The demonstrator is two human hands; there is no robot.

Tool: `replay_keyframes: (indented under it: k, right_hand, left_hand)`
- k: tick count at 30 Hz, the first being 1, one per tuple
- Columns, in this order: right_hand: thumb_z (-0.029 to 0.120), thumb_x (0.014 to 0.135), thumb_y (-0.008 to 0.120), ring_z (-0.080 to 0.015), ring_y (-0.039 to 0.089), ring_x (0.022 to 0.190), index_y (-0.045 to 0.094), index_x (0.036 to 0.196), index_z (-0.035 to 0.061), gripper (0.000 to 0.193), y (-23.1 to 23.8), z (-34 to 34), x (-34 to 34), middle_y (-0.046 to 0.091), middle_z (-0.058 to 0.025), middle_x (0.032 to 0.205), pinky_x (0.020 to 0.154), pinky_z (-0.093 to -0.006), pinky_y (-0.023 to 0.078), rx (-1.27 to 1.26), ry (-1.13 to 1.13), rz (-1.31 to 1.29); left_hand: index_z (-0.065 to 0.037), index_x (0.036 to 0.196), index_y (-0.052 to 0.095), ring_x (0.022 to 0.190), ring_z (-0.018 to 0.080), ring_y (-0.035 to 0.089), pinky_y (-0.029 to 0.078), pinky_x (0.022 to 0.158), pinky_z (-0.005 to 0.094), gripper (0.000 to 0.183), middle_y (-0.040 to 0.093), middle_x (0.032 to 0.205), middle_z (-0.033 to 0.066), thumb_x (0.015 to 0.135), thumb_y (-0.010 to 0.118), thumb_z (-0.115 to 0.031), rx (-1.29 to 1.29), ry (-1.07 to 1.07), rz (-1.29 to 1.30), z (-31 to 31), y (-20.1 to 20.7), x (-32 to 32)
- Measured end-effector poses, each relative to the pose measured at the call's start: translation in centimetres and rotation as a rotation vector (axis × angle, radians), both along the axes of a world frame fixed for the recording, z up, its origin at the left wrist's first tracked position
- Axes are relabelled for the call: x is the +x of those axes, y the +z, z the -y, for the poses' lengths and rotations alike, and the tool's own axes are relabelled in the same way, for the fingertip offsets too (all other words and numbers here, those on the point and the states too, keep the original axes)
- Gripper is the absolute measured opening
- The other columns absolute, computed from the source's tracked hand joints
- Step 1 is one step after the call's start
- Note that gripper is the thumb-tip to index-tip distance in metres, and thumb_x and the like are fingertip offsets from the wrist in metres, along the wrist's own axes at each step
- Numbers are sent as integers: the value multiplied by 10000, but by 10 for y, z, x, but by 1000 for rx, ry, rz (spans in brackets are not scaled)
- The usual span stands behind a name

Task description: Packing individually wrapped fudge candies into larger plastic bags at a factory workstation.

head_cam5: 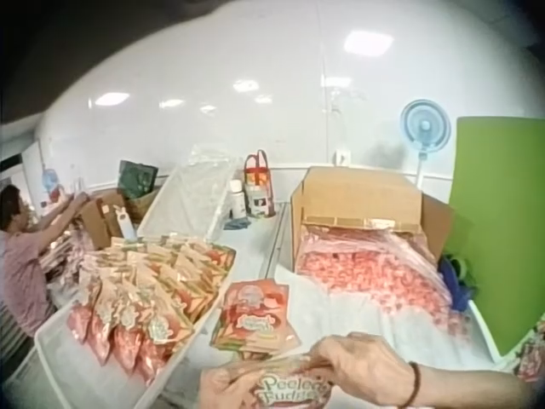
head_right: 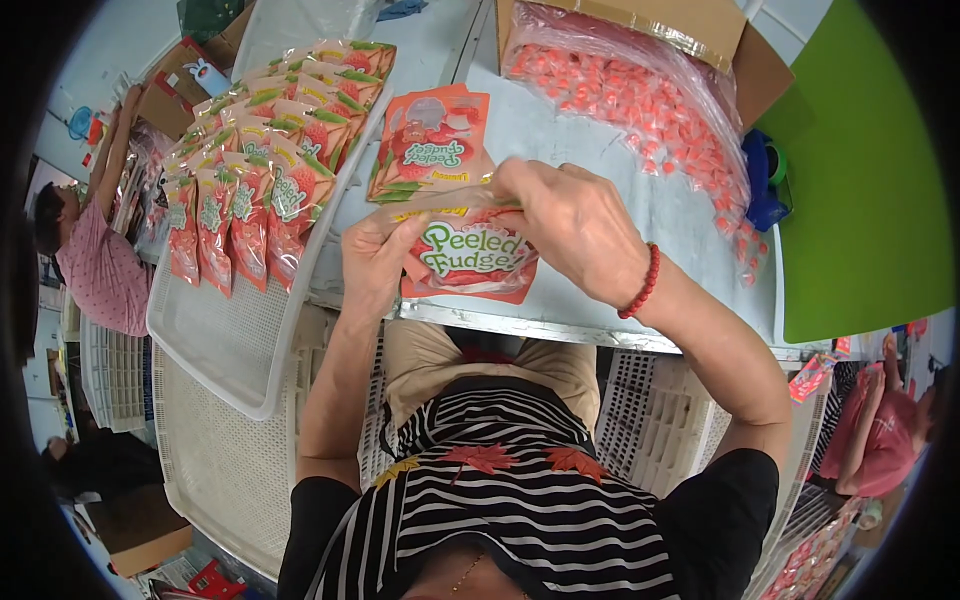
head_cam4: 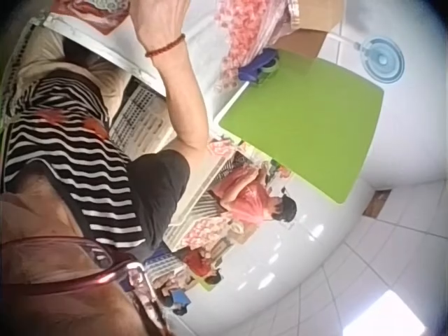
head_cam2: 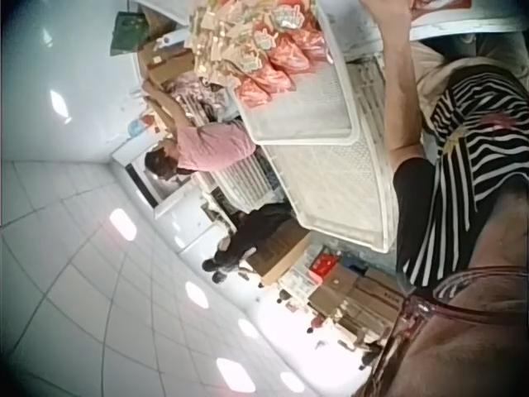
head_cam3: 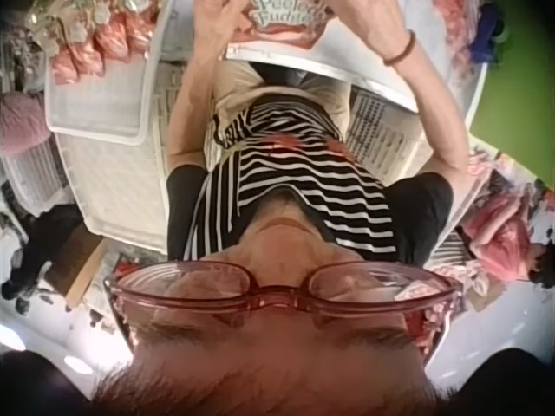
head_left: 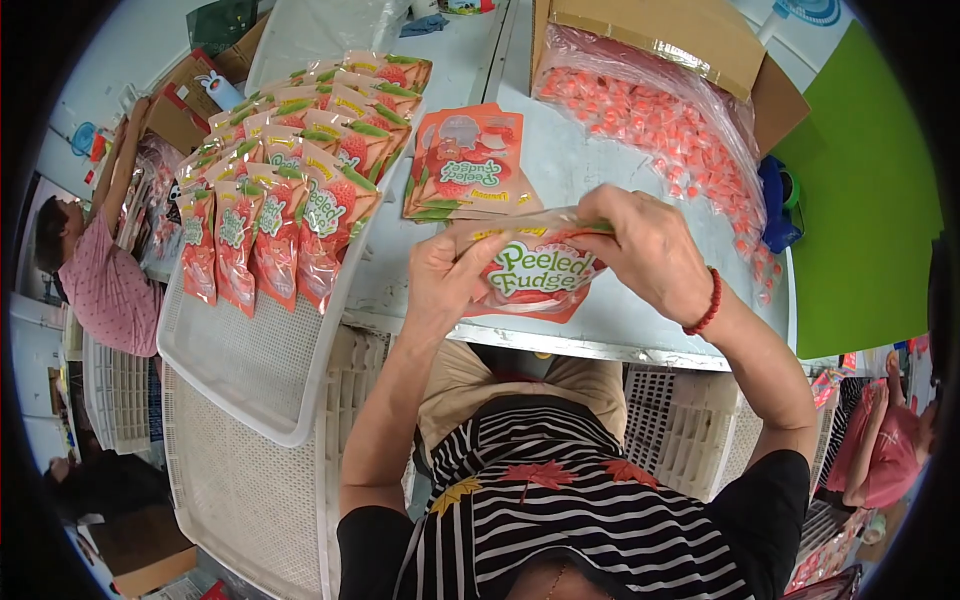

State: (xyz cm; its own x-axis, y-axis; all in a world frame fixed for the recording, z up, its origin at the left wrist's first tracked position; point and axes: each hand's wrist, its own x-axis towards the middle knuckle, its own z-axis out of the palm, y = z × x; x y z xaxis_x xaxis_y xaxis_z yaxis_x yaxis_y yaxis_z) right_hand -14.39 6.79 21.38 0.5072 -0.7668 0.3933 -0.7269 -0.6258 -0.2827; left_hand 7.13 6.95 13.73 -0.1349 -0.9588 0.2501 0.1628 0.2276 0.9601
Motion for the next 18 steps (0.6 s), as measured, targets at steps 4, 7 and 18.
replay_keyframes:
  k: [4,7,18]
  right_hand:
    - [125,754,749,-270,646,678,622,908,20,226,14,0,8,630,-126,738,584,-329,506,329,-75,206]
    - [135,785,722,-272,641,679,649,879,1,179,11,9,2,632,-130,740,588,-334,501,359,84,129]
    - [182,815,694,-307,589,627,653,826,-23,209,1,10,13,590,-160,708,561,-371,459,265,149,85]
  left_hand:
    - [-11,1032,677,546,1,506,376,433,162,188,666,776,4,897,637,-136,88,74,-183,0,-10,-2]
    - [-6,1042,673,615,12,534,417,502,174,188,674,814,4,896,637,-119,60,64,-191,1,-12,-6]
    - [12,1016,675,788,38,561,466,663,215,169,669,877,14,885,638,-88,61,13,-117,0,-8,-8]
